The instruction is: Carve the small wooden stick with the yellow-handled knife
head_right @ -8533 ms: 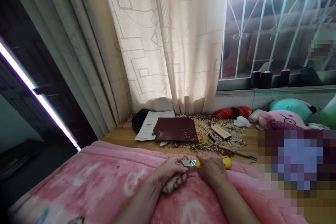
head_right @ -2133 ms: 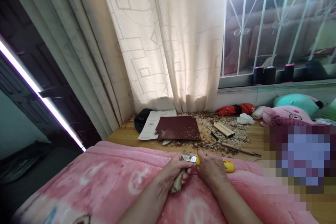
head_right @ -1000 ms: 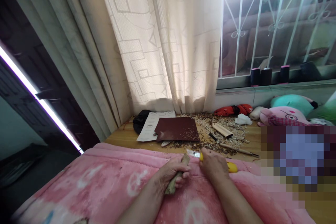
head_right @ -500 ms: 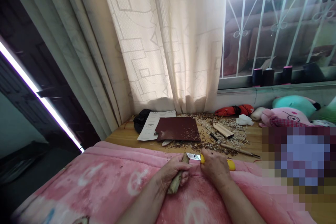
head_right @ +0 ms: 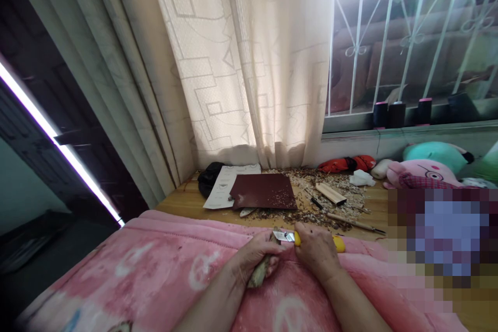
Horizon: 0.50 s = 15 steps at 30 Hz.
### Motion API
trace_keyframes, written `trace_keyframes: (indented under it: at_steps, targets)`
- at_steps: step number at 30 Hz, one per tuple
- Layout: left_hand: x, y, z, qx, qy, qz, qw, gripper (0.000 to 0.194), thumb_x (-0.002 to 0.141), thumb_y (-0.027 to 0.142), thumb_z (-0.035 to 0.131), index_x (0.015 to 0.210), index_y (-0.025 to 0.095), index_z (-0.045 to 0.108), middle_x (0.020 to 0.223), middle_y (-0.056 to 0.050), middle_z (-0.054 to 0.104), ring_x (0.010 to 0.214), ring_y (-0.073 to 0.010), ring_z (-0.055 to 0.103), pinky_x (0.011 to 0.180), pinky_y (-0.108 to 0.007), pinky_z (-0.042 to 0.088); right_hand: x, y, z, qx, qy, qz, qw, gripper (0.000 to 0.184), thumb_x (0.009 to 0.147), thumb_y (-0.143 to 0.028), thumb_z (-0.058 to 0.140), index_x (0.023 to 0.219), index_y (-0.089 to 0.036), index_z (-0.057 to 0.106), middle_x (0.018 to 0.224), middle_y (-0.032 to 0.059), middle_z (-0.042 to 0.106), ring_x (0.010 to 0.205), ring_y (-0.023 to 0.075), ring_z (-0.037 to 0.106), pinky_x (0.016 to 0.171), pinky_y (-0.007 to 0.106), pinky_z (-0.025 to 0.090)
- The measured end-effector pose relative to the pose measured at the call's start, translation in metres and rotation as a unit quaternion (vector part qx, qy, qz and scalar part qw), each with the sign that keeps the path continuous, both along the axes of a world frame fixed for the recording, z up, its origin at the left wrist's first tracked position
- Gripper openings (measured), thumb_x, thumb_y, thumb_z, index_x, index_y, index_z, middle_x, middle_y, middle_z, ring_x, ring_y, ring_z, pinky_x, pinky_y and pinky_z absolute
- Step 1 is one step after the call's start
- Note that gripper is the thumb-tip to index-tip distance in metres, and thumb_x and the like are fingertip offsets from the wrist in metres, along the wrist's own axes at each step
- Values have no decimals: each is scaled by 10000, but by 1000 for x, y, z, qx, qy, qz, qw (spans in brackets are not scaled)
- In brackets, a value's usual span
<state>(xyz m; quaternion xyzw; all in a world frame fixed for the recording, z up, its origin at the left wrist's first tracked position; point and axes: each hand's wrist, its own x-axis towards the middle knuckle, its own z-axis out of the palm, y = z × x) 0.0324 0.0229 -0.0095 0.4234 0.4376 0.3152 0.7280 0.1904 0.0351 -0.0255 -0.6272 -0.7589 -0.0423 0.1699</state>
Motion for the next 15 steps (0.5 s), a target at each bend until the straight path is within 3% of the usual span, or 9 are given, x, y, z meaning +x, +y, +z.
trace_keyframes:
  at_steps: [15]
  targets:
    - [0, -2, 1, -10, 8, -18, 1000, 265, 548, 214, 571, 807, 170, 537, 474, 20, 437, 423, -65, 389, 423, -176, 297, 0, 1, 0, -8, -10, 1, 1000, 122, 670, -215, 403, 733, -214, 507, 705, 0, 567, 644, 124, 477, 557, 231, 211]
